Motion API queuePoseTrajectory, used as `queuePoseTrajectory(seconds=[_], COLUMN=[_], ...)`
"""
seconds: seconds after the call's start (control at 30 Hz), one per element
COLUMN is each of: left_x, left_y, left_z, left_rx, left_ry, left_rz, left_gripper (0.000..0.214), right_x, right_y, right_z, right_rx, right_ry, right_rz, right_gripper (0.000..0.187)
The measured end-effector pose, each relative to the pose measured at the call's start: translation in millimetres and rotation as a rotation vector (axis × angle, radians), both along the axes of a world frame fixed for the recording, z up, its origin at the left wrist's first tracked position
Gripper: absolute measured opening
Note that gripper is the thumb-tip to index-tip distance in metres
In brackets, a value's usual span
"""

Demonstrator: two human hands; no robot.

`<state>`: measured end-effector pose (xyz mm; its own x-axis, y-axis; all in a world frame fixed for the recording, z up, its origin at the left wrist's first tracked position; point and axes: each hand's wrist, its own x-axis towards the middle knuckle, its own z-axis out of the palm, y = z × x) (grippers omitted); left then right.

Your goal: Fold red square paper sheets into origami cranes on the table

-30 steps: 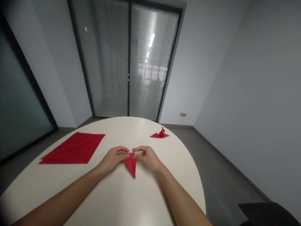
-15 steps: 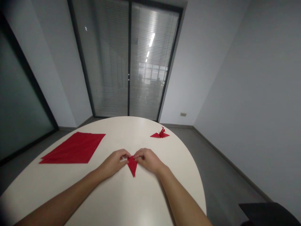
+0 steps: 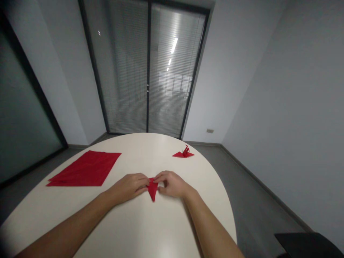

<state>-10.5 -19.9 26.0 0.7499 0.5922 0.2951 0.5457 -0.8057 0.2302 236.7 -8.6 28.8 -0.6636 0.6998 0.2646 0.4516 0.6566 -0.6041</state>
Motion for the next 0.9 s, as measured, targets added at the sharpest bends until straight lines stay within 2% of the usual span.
queuePoseTrajectory(seconds=[0.2, 0.53, 0.77, 0.9], left_x=[-2.7, -4.6, -2.3, 2.5], left_y=[1.7, 2.9, 0.9, -0.5], left_z=[-4.3, -3.7, -2.7, -2.0], left_rx=[0.059, 0.056, 0.042, -0.032], left_ry=[0.01, 0.024, 0.008, -0.044], left_rz=[-0.008, 0.017, 0.026, 0.092], left_gripper=[0.015, 0.016, 0.017, 0.015], right_x=[0.9, 0.7, 2.7, 1.2], right_y=[-1.0, -2.9, -0.4, 1.0], right_z=[2.5, 4.7, 0.7, -3.1], right_rx=[0.0, 0.049, 0.053, 0.022], right_ry=[0.02, -0.007, -0.045, -0.032], right_rz=[0.03, -0.046, -0.086, -0.105], right_gripper=[0.036, 0.028, 0.026, 0.024])
